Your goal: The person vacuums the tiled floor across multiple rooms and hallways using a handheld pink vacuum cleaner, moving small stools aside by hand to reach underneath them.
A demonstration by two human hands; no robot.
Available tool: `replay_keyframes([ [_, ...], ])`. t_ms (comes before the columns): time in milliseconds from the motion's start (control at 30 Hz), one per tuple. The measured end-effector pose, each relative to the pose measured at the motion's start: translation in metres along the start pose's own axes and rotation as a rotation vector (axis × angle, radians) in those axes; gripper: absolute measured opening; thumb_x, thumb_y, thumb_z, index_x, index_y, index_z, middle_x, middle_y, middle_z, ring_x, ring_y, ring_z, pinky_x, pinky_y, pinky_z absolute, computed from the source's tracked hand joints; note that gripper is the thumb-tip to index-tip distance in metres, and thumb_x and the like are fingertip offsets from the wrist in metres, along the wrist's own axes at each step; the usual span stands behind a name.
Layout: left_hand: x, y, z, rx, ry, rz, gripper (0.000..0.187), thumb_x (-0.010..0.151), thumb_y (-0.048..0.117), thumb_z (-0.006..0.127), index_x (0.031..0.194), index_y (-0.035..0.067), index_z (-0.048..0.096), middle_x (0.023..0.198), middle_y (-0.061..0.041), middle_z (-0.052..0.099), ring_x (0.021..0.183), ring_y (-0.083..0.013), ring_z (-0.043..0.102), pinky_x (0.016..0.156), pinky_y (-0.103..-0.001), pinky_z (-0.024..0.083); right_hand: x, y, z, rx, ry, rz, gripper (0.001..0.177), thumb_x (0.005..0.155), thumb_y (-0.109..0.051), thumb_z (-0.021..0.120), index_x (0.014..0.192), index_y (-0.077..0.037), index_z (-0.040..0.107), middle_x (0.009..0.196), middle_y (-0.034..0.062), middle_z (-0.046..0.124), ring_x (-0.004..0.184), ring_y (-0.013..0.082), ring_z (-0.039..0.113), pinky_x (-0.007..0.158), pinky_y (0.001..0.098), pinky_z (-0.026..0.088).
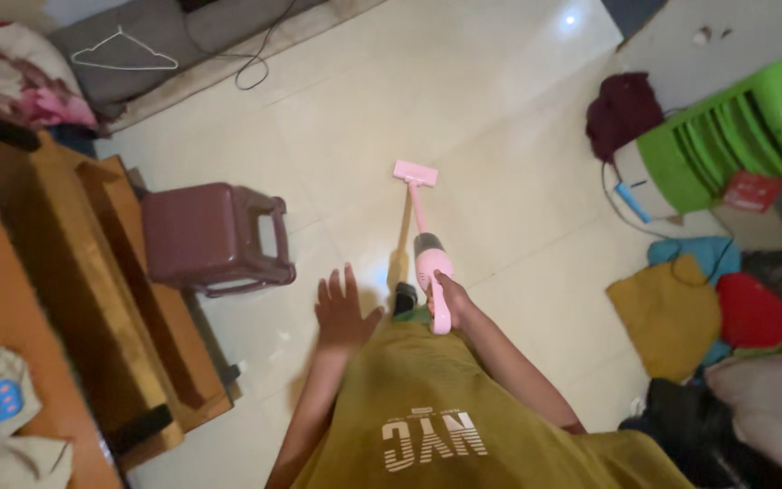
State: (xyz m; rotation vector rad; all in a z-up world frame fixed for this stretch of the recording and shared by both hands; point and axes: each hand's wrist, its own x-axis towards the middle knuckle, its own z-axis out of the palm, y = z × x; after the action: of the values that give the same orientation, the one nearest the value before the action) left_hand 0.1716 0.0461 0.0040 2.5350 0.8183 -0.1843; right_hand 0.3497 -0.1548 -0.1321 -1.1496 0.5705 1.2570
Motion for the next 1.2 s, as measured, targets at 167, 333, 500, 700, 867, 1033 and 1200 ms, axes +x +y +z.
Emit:
replay_keyframes([
  [167, 0.073, 0.035, -0.036, -0.017, 0.007, -0.07, 0.116, 0.078, 0.052, 0.078, 0.162, 0.015, 0.006, 0.163, -0.024, 0.018, 0.149, -0.0516, 0.015, 0.108, -0.073, 0.029, 0.029, -0.075, 0.011, -0.055, -0.002, 0.005, 0.044, 0.104, -0.049, 0.047, 0.085, -0.01, 0.053, 0.058, 0.0045, 0.049, 0.041, 0.0187, 0.047, 0.038, 0.0331, 0.043],
  [333, 0.149, 0.05, -0.073, -0.049, -0.005, -0.025, 0.113, 0.079, 0.049, 0.078, 0.162, 0.011, 0.01, 0.164, -0.025, 0.016, 0.149, -0.0535, 0.014, 0.108, -0.075, 0.028, 0.072, -0.135, 0.019, 0.006, 0.019, 0.037, 0.049, 0.104, -0.052, 0.048, 0.085, -0.007, 0.054, 0.059, 0.0062, 0.05, 0.041, 0.0201, 0.049, 0.039, 0.0337, 0.045],
  [500, 0.243, 0.048, -0.101, -0.046, 0.016, 0.063, 0.107, 0.079, 0.046, 0.079, 0.16, 0.008, 0.02, 0.162, -0.027, 0.019, 0.148, -0.0549, 0.016, 0.106, -0.075, 0.032, 0.125, -0.193, 0.048, 0.09, 0.004, -0.058, 0.046, 0.104, -0.05, 0.049, 0.087, -0.008, 0.056, 0.062, 0.0061, 0.053, 0.044, 0.0202, 0.051, 0.04, 0.0344, 0.046],
  [700, 0.345, 0.048, -0.151, 0.015, -0.01, 0.286, 0.11, 0.078, 0.047, 0.081, 0.16, 0.006, 0.02, 0.16, -0.029, 0.025, 0.145, -0.0545, 0.023, 0.103, -0.075, 0.035, 0.156, -0.264, 0.099, 0.174, 0.043, -0.114, 0.048, 0.104, -0.05, 0.048, 0.086, -0.006, 0.055, 0.062, 0.0066, 0.053, 0.045, 0.0201, 0.051, 0.041, 0.0351, 0.048],
  [867, 0.43, 0.049, -0.183, 0.014, -0.075, 0.309, 0.11, 0.077, 0.045, 0.083, 0.16, 0.009, 0.02, 0.161, -0.027, 0.02, 0.145, -0.0547, 0.02, 0.104, -0.075, 0.031, 0.185, -0.311, 0.132, 0.273, 0.043, -0.072, 0.049, 0.104, -0.052, 0.05, 0.089, -0.007, 0.056, 0.061, 0.0075, 0.053, 0.046, 0.0202, 0.052, 0.042, 0.0339, 0.049],
  [1033, 0.503, 0.059, -0.194, 0.012, -0.122, 0.332, 0.11, 0.075, 0.045, 0.082, 0.16, 0.011, 0.021, 0.161, -0.025, 0.019, 0.145, -0.0532, 0.02, 0.105, -0.072, 0.031, 0.211, -0.366, 0.139, 0.308, 0.038, -0.074, 0.048, 0.102, -0.055, 0.049, 0.091, -0.008, 0.055, 0.061, 0.0071, 0.055, 0.044, 0.0201, 0.054, 0.04, 0.0345, 0.05],
  [1200, 0.576, 0.082, -0.177, 0.079, -0.114, 0.395, 0.112, 0.074, 0.047, 0.081, 0.159, 0.011, 0.018, 0.16, -0.025, 0.02, 0.141, -0.0546, 0.023, 0.103, -0.069, 0.033, 0.244, -0.435, 0.127, 0.289, 0.081, -0.077, 0.046, 0.098, -0.057, 0.05, 0.091, -0.013, 0.057, 0.056, 0.0063, 0.053, 0.041, 0.0213, 0.052, 0.038, 0.0356, 0.048],
])
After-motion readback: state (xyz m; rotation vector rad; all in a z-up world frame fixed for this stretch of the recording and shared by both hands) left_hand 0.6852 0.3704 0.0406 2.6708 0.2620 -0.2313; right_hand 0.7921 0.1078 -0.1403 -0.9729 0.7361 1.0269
